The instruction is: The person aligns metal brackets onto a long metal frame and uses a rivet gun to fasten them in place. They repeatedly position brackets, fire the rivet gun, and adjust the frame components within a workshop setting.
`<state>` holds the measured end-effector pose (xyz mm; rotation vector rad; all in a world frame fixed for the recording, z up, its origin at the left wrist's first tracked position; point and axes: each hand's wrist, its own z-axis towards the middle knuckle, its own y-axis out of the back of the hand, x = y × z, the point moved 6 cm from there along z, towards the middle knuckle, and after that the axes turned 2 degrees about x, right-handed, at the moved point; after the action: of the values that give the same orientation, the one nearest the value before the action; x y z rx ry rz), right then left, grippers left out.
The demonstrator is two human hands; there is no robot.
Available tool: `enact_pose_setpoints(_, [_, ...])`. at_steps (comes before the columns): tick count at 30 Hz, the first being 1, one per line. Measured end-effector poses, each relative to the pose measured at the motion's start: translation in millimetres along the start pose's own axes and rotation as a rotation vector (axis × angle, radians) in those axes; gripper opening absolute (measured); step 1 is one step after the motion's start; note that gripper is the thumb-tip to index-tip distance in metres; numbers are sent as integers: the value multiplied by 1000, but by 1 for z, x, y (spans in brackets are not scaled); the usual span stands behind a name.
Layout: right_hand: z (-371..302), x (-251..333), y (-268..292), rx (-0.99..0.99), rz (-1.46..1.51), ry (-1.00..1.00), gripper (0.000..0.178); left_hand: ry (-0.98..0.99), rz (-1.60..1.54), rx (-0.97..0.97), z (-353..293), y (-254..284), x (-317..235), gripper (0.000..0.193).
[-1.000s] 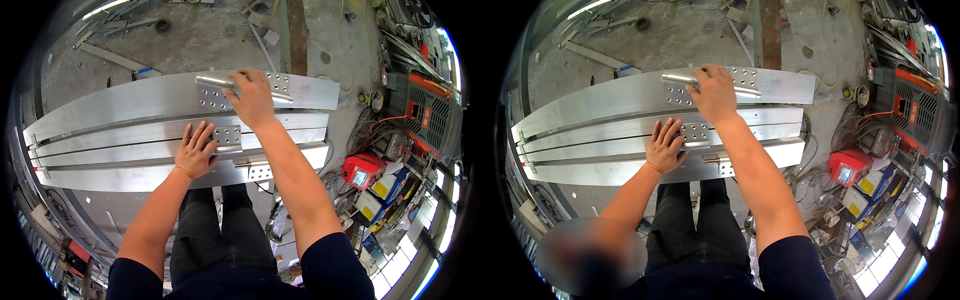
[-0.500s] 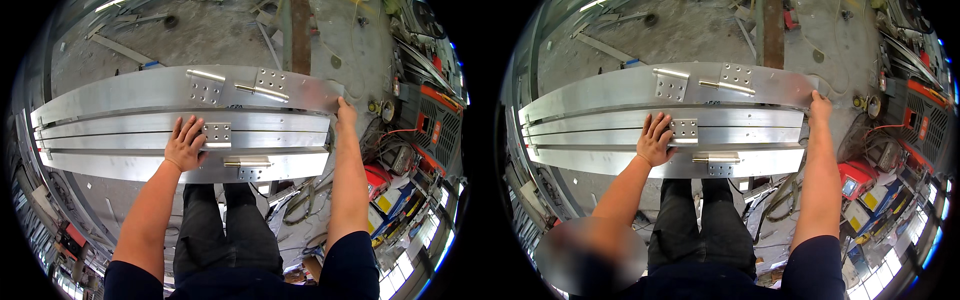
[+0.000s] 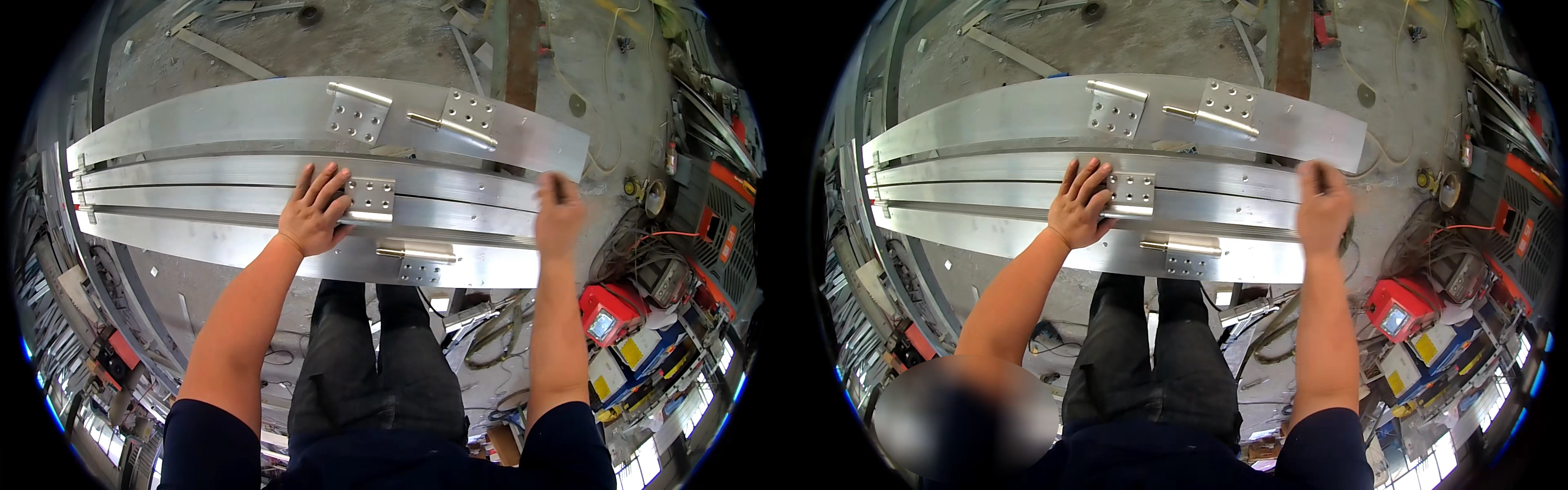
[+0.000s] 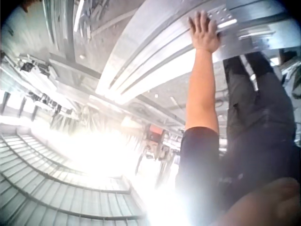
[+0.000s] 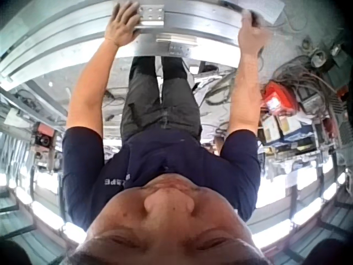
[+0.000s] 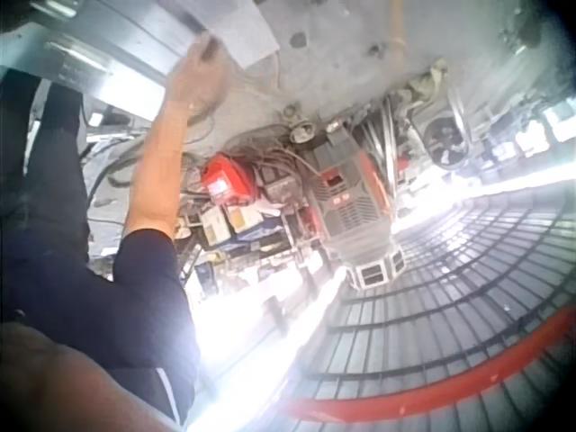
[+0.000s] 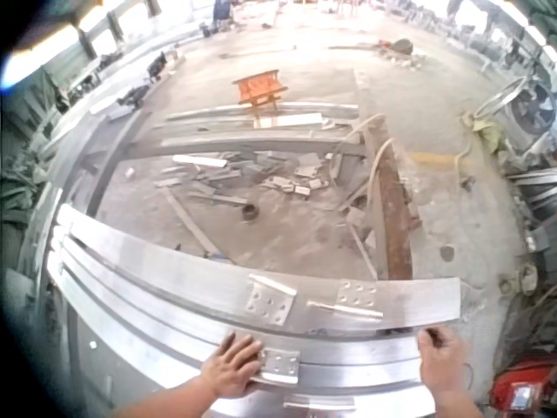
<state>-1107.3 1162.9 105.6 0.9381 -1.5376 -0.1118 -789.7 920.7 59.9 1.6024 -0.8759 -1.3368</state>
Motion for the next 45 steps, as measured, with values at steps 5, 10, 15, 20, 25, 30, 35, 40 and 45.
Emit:
enact_pose_setpoints(5, [-83, 41, -124, 581, -67, -54, 26, -31, 6, -21, 4, 1, -3, 45])
enact_pose_setpoints(10, [-114, 55, -147, 485, -161, 50, 28, -27, -70, -78, 3, 7, -4, 48])
enact_pose_setpoints(15, [-118, 54, -160, 473, -135, -70, 28, -42, -58, -74, -2, 7, -4, 67])
enact_pose_setpoints(20, [-118, 52, -170, 550, 68, -236, 31, 103, -125, 63, 10, 15, -10, 88])
enact_pose_setpoints(25, [-140, 97, -168, 632, 229, -58, 35, 426, -227, 231, -18, 35, -3, 91])
enact_pose_setpoints(30, [-148, 80, -152, 524, 86, -7, 25, 662, -1240, 272, -61, 46, 3, 95])
enact_pose_setpoints(35, [-148, 100, -143, 567, 158, -109, 34, 697, -2350, 222, -72, 43, -34, 105])
enact_pose_setpoints(40, [-162, 144, -164, 650, -1, 331, 74, 596, -2462, 294, -73, 33, -50, 118])
enact_pose_setpoints(45, [-171, 163, -186, 681, -250, 532, 91, 725, -2326, 182, -68, 43, -50, 130])
